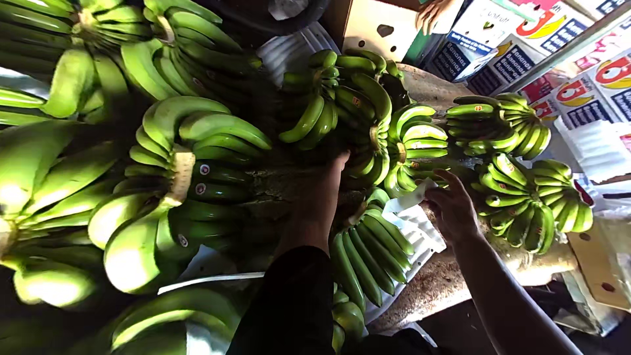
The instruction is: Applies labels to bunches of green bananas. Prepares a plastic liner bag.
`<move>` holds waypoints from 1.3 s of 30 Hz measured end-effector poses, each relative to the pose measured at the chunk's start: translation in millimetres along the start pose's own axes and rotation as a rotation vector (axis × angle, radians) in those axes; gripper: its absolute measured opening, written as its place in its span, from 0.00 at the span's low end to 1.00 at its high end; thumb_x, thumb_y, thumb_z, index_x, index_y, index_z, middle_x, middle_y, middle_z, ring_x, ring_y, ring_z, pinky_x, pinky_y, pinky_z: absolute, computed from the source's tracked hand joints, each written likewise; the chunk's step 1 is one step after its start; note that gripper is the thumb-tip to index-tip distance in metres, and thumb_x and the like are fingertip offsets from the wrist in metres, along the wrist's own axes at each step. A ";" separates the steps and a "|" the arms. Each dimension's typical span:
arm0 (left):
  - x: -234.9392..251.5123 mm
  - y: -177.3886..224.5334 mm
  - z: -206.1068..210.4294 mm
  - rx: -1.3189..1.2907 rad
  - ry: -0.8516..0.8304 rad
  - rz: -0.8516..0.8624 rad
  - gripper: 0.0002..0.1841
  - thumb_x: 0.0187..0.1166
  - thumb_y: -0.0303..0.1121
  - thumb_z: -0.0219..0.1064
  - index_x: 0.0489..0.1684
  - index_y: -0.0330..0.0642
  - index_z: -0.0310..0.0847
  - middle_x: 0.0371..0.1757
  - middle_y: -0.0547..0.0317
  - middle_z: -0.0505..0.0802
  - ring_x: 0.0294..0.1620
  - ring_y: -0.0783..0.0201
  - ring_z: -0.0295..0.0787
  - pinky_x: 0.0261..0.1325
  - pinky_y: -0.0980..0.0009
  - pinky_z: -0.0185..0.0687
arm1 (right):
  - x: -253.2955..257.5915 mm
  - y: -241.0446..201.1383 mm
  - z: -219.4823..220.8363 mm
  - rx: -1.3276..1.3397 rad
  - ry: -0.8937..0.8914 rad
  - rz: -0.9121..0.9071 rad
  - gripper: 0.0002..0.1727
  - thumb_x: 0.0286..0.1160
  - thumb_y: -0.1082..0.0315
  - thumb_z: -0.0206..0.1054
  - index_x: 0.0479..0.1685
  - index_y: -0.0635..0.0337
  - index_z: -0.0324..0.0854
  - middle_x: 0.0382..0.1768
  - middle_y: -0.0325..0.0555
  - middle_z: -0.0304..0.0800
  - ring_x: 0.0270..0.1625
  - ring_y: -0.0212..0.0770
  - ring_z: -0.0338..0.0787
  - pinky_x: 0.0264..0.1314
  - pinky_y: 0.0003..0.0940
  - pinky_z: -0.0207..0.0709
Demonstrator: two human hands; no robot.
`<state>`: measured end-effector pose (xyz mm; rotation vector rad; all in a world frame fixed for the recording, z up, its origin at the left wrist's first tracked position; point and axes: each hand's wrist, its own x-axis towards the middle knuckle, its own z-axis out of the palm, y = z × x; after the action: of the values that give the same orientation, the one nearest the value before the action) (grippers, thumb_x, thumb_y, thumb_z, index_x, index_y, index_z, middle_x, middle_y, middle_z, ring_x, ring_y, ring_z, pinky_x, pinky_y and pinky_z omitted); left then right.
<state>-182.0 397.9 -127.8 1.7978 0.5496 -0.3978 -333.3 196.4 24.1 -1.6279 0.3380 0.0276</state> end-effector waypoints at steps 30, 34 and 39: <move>-67.1 7.1 -18.4 -0.273 -0.161 0.371 0.12 0.86 0.24 0.59 0.61 0.29 0.81 0.45 0.50 0.90 0.36 0.69 0.86 0.45 0.72 0.85 | -34.6 15.9 -56.7 -0.858 -0.246 -0.248 0.08 0.78 0.77 0.60 0.45 0.71 0.83 0.35 0.55 0.87 0.38 0.45 0.86 0.44 0.47 0.80; -28.9 -35.6 -14.5 -0.260 -0.141 0.347 0.12 0.83 0.18 0.60 0.60 0.21 0.80 0.57 0.40 0.90 0.52 0.64 0.88 0.62 0.67 0.82 | -40.8 24.8 -72.8 -0.819 -0.170 -0.207 0.06 0.75 0.79 0.60 0.44 0.72 0.80 0.33 0.52 0.83 0.35 0.40 0.82 0.41 0.41 0.77; -25.7 -50.8 -18.4 -0.293 -0.194 0.405 0.11 0.84 0.19 0.59 0.58 0.23 0.81 0.57 0.45 0.91 0.58 0.68 0.84 0.67 0.70 0.77 | -50.9 25.2 -94.7 -0.763 -0.070 -0.110 0.06 0.73 0.83 0.61 0.45 0.76 0.78 0.35 0.50 0.82 0.36 0.34 0.80 0.43 0.32 0.76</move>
<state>-231.7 423.2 -149.6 1.5192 0.0939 -0.1956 -405.2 112.8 19.5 -2.3917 0.1873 0.1439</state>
